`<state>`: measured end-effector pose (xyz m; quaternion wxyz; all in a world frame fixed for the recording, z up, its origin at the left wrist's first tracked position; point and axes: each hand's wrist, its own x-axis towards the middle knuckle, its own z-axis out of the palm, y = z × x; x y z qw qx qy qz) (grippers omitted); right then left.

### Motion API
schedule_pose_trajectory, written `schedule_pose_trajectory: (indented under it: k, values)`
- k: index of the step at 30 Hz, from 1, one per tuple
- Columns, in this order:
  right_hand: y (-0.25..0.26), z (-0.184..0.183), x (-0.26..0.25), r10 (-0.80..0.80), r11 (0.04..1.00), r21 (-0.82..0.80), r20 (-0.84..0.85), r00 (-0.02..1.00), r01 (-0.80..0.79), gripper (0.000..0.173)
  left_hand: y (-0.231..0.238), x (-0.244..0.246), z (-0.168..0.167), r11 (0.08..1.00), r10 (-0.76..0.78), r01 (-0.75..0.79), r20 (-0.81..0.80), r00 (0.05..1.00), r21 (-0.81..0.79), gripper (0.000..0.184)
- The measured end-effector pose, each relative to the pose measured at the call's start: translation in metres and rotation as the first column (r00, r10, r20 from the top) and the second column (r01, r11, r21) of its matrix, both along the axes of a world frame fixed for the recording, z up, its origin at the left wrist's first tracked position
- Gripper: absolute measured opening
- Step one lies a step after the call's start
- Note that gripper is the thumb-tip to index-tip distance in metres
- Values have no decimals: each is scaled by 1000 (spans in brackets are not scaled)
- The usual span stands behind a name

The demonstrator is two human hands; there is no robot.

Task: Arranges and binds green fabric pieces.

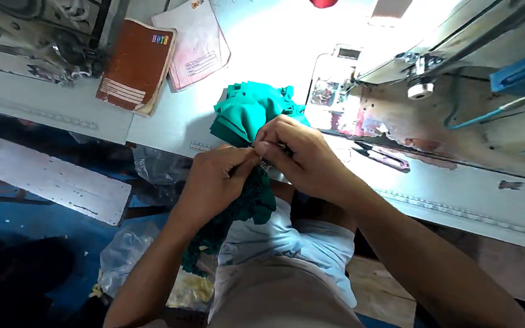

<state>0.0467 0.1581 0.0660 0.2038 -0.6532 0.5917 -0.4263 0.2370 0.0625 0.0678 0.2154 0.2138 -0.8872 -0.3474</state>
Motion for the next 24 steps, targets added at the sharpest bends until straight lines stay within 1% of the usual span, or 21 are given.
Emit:
schedule_pose_trajectory:
  k: [2,5,6,7,8,9,10,12,13,15,17,18,22,24]
  values:
    - [-6,1,4,-57,996,79,97,994,50,20,2,-2,-5,999,0,-2,-34,999,-47,15]
    - [-10,6,11,-121,980,174,157,980,93,25,10,-5,-13,991,98,-105,-88,991,-79,13]
    - [-11,5,11,-109,983,168,196,975,76,24,13,-5,-17,987,134,-143,-117,984,-74,11]
    - [-11,3,9,-62,989,144,255,965,25,21,15,-5,-21,985,158,-167,-142,977,-51,11]
    - [-11,2,5,16,991,121,314,949,-56,15,15,-4,-24,985,166,-172,-164,972,-18,12]
    - [-10,0,-1,96,984,109,336,937,-140,14,13,-4,-26,985,171,-171,-181,969,16,13]
    - [-9,-2,-6,162,975,95,316,935,-201,19,12,-2,-27,985,174,-169,-185,967,44,13]
    - [-8,-7,-12,222,967,77,228,948,-244,36,12,-1,-28,983,179,-166,-188,966,84,13]
    - [-7,-9,-13,206,971,81,185,961,-224,36,12,-1,-28,982,181,-166,-189,965,95,13]
    - [-6,-13,-11,108,991,72,112,988,-117,27,12,0,-30,979,193,-174,-206,959,105,13]
    - [-6,-17,-7,20,999,35,90,996,-24,19,14,-1,-32,972,225,-200,-250,942,122,11]
    - [-6,-18,-5,-6,1000,23,88,996,4,18,15,-1,-32,966,248,-220,-261,933,134,10]
    - [-3,-24,9,-123,990,-61,14,992,123,27,19,-8,-29,930,350,-305,-251,902,204,10]
    - [-2,-28,11,-139,983,-120,-9,990,137,26,19,-10,-27,911,395,-344,-238,887,229,18]
